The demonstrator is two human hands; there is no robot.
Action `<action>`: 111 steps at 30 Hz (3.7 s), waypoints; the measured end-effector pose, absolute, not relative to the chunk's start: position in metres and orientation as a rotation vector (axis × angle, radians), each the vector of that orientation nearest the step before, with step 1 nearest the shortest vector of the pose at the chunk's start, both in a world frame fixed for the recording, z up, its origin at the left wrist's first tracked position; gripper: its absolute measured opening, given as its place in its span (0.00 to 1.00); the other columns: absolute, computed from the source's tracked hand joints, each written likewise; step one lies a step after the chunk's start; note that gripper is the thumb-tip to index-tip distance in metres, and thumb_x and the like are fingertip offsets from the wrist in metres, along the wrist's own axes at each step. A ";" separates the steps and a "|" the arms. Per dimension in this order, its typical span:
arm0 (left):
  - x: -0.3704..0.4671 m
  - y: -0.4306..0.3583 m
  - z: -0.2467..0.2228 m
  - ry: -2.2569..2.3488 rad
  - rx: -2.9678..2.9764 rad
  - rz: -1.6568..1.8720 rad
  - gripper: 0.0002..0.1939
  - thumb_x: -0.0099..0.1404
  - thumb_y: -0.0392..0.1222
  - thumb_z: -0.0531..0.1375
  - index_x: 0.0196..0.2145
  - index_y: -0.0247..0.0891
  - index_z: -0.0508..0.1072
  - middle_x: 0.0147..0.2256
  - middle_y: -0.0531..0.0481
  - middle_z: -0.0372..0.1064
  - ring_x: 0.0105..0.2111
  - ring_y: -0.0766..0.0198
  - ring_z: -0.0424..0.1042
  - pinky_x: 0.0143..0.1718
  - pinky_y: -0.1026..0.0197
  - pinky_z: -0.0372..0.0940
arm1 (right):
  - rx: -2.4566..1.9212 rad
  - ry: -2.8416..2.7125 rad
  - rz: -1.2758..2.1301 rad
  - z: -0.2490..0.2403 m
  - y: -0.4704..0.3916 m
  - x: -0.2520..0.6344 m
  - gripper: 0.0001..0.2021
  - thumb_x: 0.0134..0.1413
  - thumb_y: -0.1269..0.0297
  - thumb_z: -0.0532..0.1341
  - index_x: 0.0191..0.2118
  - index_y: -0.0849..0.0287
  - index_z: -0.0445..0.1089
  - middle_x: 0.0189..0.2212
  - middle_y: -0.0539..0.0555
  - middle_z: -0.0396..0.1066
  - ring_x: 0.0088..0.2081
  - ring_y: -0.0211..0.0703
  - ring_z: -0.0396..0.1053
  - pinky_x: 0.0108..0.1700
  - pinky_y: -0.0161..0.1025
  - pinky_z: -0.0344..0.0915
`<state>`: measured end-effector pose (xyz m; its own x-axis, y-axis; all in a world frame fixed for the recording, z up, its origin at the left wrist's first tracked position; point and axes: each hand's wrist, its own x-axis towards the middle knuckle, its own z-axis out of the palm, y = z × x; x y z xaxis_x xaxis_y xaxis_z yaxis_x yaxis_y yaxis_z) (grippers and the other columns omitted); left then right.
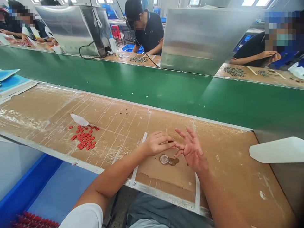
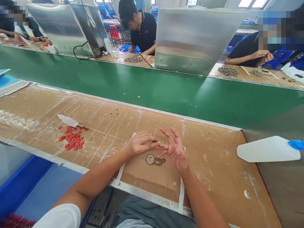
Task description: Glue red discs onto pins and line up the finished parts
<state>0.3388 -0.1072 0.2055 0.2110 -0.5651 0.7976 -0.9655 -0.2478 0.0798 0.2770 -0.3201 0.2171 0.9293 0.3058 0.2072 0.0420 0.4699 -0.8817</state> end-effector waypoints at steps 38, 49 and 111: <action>0.346 -0.102 0.194 -0.065 0.696 -0.348 0.17 0.54 0.56 0.72 0.28 0.40 0.76 0.20 0.59 0.56 0.19 0.77 0.52 0.32 0.63 0.67 | -1.152 0.262 -0.388 0.195 -0.375 0.313 0.14 0.52 0.52 0.67 0.38 0.58 0.73 0.27 0.51 0.75 0.25 0.38 0.73 0.30 0.36 0.73; 0.346 -0.094 0.179 -0.273 0.649 -0.553 0.29 0.43 0.65 0.73 0.20 0.39 0.66 0.16 0.62 0.36 0.15 0.77 0.38 0.27 0.60 0.57 | -1.201 0.444 -0.464 0.166 -0.406 0.338 0.16 0.46 0.52 0.67 0.32 0.62 0.74 0.22 0.51 0.71 0.21 0.34 0.67 0.21 0.30 0.65; 0.376 -0.095 0.182 0.236 0.535 -0.322 0.21 0.68 0.51 0.52 0.36 0.30 0.76 0.27 0.47 0.66 0.27 0.63 0.67 0.32 0.57 0.65 | -0.865 0.180 -0.244 0.171 -0.403 0.331 0.32 0.63 0.39 0.47 0.56 0.62 0.69 0.51 0.65 0.74 0.53 0.51 0.74 0.51 0.45 0.73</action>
<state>0.3764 -0.0951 0.1818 0.9231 -0.2381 -0.3020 0.3597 0.8122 0.4593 0.3313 -0.4028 0.1715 0.9571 -0.2841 -0.0575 0.1389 0.6237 -0.7692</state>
